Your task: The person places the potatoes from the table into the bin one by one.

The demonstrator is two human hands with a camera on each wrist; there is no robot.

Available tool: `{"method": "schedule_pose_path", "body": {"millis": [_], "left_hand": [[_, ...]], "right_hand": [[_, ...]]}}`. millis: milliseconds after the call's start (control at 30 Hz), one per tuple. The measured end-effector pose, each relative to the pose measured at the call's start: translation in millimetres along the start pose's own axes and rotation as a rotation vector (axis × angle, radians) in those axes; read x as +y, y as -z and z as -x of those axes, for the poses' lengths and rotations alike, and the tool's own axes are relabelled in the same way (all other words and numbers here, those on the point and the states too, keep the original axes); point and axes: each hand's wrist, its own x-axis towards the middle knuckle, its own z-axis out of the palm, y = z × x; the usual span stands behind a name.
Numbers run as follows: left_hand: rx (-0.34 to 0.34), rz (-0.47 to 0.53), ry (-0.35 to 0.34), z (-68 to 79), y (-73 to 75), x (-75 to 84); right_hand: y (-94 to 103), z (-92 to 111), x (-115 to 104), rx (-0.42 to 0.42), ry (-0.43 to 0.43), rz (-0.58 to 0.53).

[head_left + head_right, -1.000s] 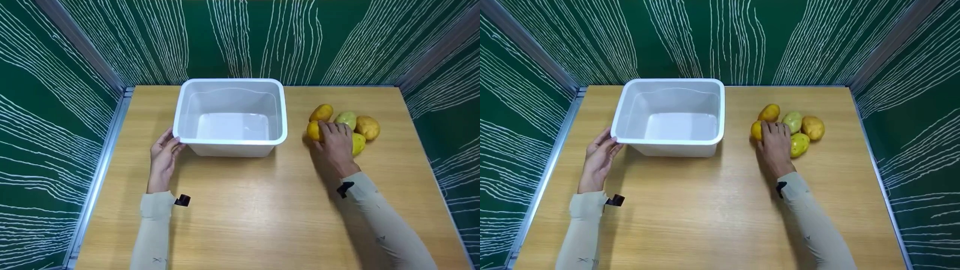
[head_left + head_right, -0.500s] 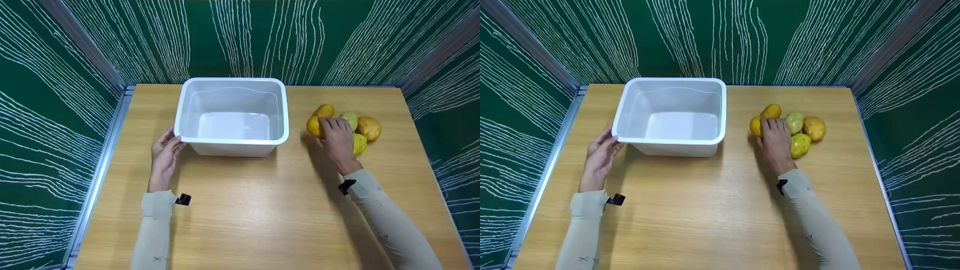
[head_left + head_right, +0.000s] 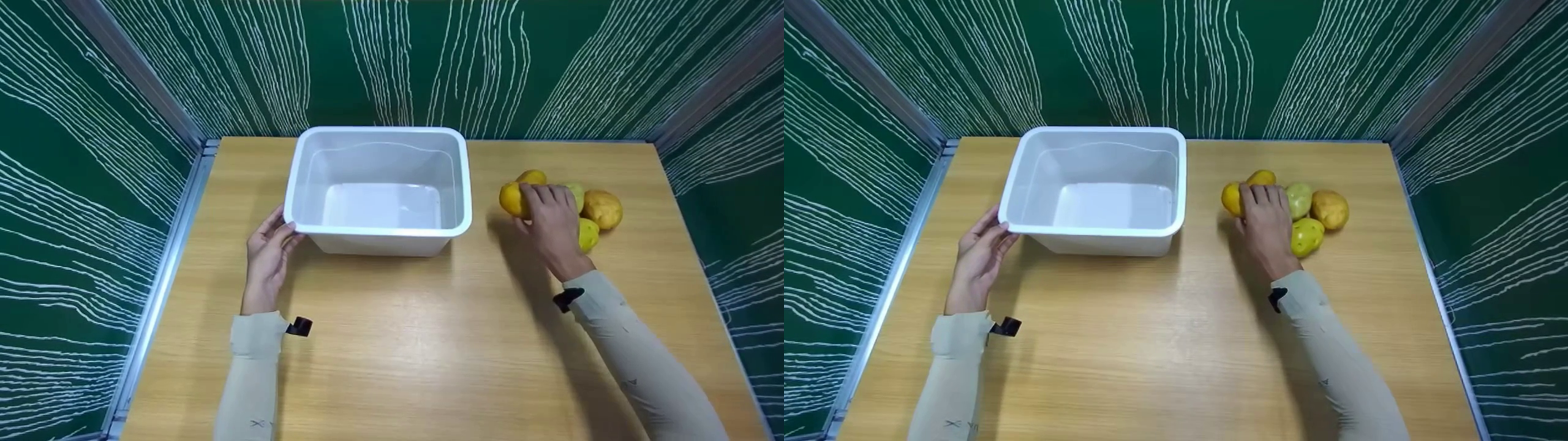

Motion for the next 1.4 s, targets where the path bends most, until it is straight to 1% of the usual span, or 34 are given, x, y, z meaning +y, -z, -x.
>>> {"method": "schedule_pose_path", "body": {"millis": [133,267,333,500,567,733,1000,1167,1400], "left_hand": [[0.005,0.001,-0.004,-0.5,-0.7,-0.4],[0.003,-0.009,-0.002,-1.4,0.2,-0.6],[0.000,-0.014,-0.004,-1.5,0.9,-0.7],[-0.018,-0.033,-0.011,0.1,2.3,-0.5],[-0.020,-0.034,-0.015,0.5,2.4,-0.4],[-0.009,-0.029,-0.021,-0.6,1.8,-1.1],[0.014,-0.024,-0.008,-1.6,3.1,-1.9],[0.016,-0.031,-0.004,-1.3,2.1,-1.8],[0.023,-0.012,0.000,-1.5,0.3,-2.5]], "right_hand": [[4.2,-2.6,-3.6,-0.029,-0.032,-0.008],[6.3,-4.6,-5.4,-0.034,-0.045,-0.006],[7.1,-5.8,-6.1,-0.016,-0.037,-0.005],[8.9,-9.4,-7.4,0.048,0.017,0.003],[10.1,-11.2,-8.5,0.060,0.030,0.008],[14.5,-16.3,-12.8,0.054,0.019,0.017],[22.2,-23.7,-22.3,0.022,0.011,0.018],[26.1,-27.4,-26.6,0.020,0.037,0.019],[28.9,-32.5,-32.9,0.045,0.072,0.001]]}}
